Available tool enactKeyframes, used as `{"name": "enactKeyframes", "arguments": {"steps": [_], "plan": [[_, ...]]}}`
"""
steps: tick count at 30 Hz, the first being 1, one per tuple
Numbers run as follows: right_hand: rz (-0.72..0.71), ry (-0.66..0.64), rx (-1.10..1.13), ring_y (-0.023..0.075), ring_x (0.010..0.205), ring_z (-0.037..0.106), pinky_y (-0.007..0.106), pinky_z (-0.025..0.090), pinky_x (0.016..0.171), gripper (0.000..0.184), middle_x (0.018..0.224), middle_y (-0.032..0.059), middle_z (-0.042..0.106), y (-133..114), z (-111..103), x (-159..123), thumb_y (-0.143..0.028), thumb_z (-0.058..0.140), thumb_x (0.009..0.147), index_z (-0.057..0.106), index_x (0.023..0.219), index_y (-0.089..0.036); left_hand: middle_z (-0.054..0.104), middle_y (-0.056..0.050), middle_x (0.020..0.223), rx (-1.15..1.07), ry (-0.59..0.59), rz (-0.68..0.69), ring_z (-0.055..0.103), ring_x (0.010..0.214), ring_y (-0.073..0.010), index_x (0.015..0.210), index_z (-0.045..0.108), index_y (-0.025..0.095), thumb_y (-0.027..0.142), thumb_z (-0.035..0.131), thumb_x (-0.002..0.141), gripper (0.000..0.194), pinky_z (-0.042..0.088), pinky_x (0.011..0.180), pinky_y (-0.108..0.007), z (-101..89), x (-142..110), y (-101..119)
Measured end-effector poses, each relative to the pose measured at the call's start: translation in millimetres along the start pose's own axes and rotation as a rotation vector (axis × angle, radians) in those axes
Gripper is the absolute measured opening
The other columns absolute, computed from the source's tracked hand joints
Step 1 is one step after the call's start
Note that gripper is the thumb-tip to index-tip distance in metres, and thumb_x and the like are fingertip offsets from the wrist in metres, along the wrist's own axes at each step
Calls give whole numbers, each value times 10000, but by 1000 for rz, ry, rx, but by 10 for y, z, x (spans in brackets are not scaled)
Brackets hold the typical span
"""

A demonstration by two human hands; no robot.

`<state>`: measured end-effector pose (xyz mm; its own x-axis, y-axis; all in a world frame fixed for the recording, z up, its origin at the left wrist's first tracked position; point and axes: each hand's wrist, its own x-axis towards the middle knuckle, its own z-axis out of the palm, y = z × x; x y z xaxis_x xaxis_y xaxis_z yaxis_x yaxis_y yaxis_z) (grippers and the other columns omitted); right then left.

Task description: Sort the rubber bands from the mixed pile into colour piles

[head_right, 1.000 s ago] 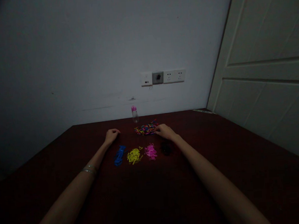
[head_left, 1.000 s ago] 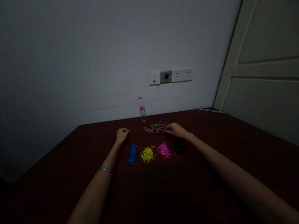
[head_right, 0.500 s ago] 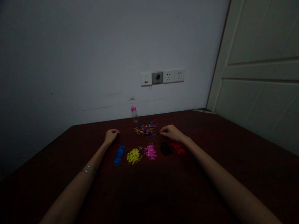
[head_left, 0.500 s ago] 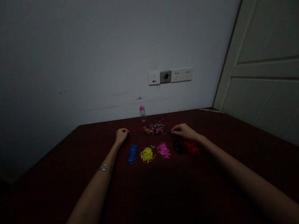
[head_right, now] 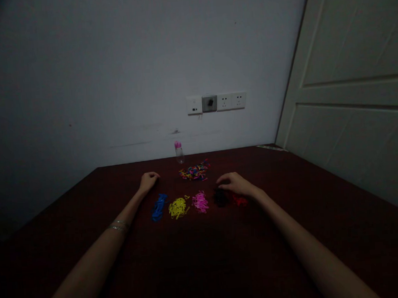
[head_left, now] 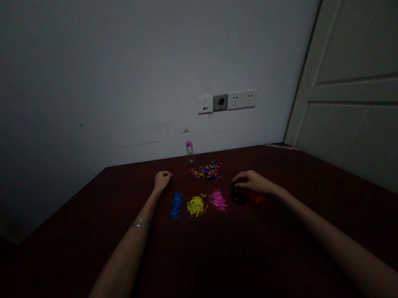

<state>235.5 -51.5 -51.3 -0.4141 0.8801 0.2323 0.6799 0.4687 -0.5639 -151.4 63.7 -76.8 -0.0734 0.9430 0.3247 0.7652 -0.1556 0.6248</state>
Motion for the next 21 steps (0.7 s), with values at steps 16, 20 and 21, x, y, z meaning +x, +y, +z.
{"name": "enactKeyframes", "arguments": {"steps": [16,20,21], "plan": [[146,321,-357,240,1077,541,371,403,945,408,1165,133,595,682,9,-184,-301,472,816,561,1174,-126,680,-37,694,-314,65,-138,600,637,-143,737,693,138,149,521,652,192,457,618,-223,29,106,-84],[192,341,-398,233,1071,545,369,404,938,382,1146,124,608,775,36,-196,-293,438,828,582,1147,-140,665,-37,660,-262,47,-134,593,628,-143,727,687,131,146,531,635,182,452,612,-222,18,150,-46],[193,342,-402,230,1065,548,366,405,936,373,1136,119,614,778,37,-196,-288,432,829,591,1135,-146,667,-38,678,-229,31,-96,596,653,-146,722,687,133,140,534,627,180,452,633,-224,20,146,-8]]}}
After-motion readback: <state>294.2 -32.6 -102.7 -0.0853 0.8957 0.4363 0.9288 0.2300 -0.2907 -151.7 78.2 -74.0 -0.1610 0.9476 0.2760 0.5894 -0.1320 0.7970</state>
